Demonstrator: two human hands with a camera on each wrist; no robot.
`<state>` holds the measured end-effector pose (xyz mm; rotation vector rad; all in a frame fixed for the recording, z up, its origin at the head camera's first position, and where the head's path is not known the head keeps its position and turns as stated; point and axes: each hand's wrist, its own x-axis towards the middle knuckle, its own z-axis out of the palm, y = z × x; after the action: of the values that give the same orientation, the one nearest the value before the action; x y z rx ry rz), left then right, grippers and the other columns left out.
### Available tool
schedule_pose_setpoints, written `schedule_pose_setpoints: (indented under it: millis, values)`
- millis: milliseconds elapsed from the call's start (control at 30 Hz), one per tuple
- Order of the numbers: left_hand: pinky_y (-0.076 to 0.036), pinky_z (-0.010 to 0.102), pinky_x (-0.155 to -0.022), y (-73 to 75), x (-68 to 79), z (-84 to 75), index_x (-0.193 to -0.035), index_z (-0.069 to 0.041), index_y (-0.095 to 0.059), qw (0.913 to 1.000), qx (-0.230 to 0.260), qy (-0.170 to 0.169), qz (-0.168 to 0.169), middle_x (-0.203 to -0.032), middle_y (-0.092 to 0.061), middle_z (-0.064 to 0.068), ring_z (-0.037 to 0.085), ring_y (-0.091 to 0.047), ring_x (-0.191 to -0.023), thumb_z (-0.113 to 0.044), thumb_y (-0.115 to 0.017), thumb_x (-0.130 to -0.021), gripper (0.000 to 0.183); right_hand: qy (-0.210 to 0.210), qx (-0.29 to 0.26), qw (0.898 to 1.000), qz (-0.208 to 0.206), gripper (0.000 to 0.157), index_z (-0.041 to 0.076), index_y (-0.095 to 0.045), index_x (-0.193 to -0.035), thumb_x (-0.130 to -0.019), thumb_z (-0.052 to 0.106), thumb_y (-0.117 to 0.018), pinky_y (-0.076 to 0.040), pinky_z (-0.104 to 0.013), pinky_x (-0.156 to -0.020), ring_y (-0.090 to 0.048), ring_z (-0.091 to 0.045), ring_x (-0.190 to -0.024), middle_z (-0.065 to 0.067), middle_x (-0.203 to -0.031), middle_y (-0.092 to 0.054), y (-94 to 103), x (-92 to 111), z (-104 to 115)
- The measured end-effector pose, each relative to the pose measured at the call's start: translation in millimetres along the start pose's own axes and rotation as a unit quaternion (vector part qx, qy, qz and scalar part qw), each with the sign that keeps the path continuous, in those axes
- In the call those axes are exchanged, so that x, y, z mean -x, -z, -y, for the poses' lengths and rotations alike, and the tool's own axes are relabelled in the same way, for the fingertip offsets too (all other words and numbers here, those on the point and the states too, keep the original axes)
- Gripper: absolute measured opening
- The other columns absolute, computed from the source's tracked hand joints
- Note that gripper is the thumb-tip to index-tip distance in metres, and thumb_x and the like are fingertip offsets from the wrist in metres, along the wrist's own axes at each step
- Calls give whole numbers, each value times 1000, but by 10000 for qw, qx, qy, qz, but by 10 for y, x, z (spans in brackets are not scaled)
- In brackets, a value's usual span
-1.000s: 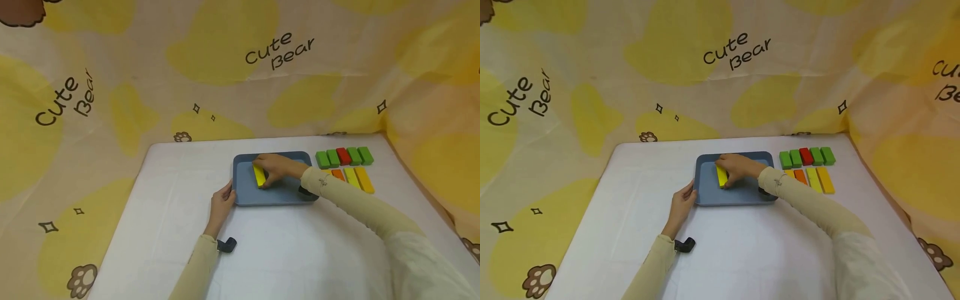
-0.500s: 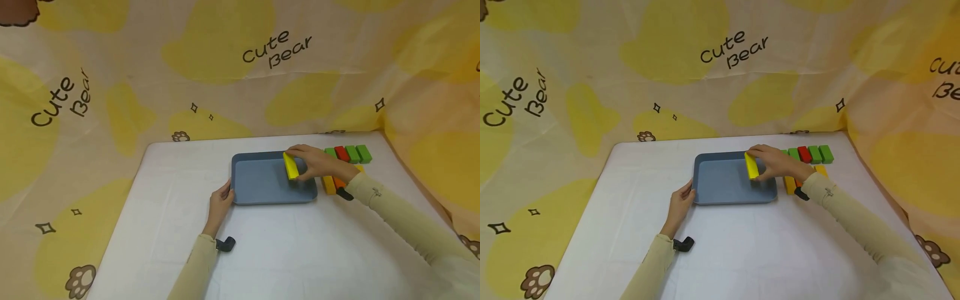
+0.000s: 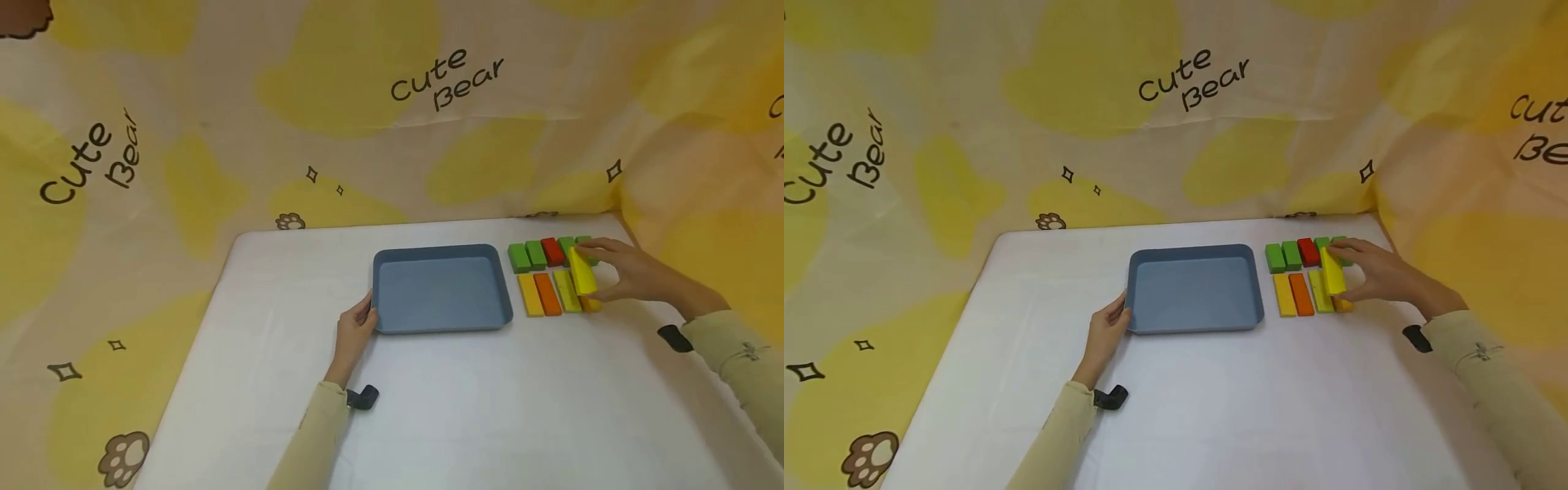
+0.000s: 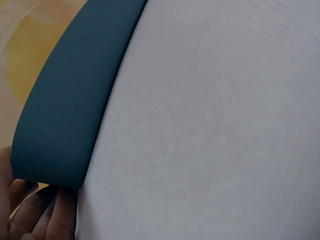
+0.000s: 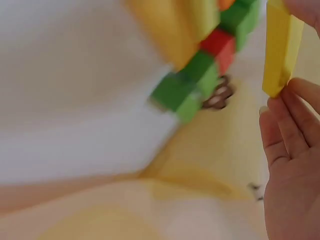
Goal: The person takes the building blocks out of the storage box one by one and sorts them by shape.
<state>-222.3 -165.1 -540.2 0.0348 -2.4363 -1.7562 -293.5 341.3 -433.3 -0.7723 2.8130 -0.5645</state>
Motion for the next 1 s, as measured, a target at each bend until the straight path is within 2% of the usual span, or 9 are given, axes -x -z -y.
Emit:
schedule_pose_setpoints:
  millis: [100,167,233,300,367,500,600,800,1000]
  values:
    - [-53,36,-99,14,-31,17,-136,2,-54,9999,2,-117,15,-136,-56,22,34,-58,-124,-4,-57,-96,41,117,110,9999,37,90,-4,-46,-140,-69,32,-89,-39,-76,-96,-38,-46,-127,-24,-144,-40,-35,128,-207]
    - [-53,35,-99,20,-50,25,-136,1,-54,10000,-33,-66,24,-136,-57,20,33,-58,-124,-4,-57,-96,41,196,184,9996,28,87,-4,-48,-137,-68,30,-89,-41,-75,-94,-40,-46,-124,-25,-142,-41,-52,180,-319]
    - [-53,32,-99,11,-84,133,-137,-3,-55,10000,-54,-47,-27,-137,-58,16,29,-59,-124,-7,-58,-96,41,206,185,9996,26,85,-5,-50,-135,-67,28,-89,-42,-74,-93,-41,-46,-123,-25,-140,-43,-67,209,-403]
    - [-53,33,-100,13,-81,129,-137,-3,-54,9999,-101,20,-43,-137,-57,16,29,-59,-125,-7,-58,-96,41,172,15,9998,94,84,-6,-50,-135,-67,26,-89,-42,-73,-93,-41,-47,-124,-26,-140,-44,-92,225,-456]
    - [-52,35,-100,18,-63,102,-137,-1,-54,9999,-115,60,-65,-137,-57,18,31,-59,-125,-5,-58,-96,41,66,-189,9995,253,85,-6,-49,-136,-67,24,-89,-40,-73,-95,-41,-47,-125,-27,-141,-43,-134,227,-494]
    - [-51,38,-101,45,9,-80,-136,6,-52,10000,-87,43,20,-137,-55,23,36,-57,-125,-1,-57,-96,41,-180,-553,9963,626,87,-6,-47,-138,-68,24,-89,-35,-74,-101,-37,-49,-128,-27,-143,-41,-228,210,-542]
    - [-52,37,-100,63,57,-214,-135,9,-51,9998,-164,10,122,-137,-54,25,38,-56,-125,0,-56,-95,41,-248,-604,9952,723,86,-5,-47,-138,-68,23,-89,-32,-75,-103,-36,-49,-129,-28,-143,-41,-273,195,-586]
    - [-51,37,-101,48,63,-251,-136,8,-51,9996,-176,10,202,-137,-54,24,37,-56,-125,-1,-56,-96,41,-335,-296,9963,733,87,-3,-45,-139,-69,26,-87,-35,-71,-103,-39,-46,-127,-26,-143,-42,-291,186,-713]
    - [-51,35,-102,24,46,-249,-136,7,-51,9998,-116,36,173,-139,-53,23,35,-56,-126,-2,-56,-96,41,-981,-1007,9840,1097,92,7,-31,-151,-77,28,-82,-24,-75,-107,-25,-49,-138,-24,-155,-28,-254,202,-751]
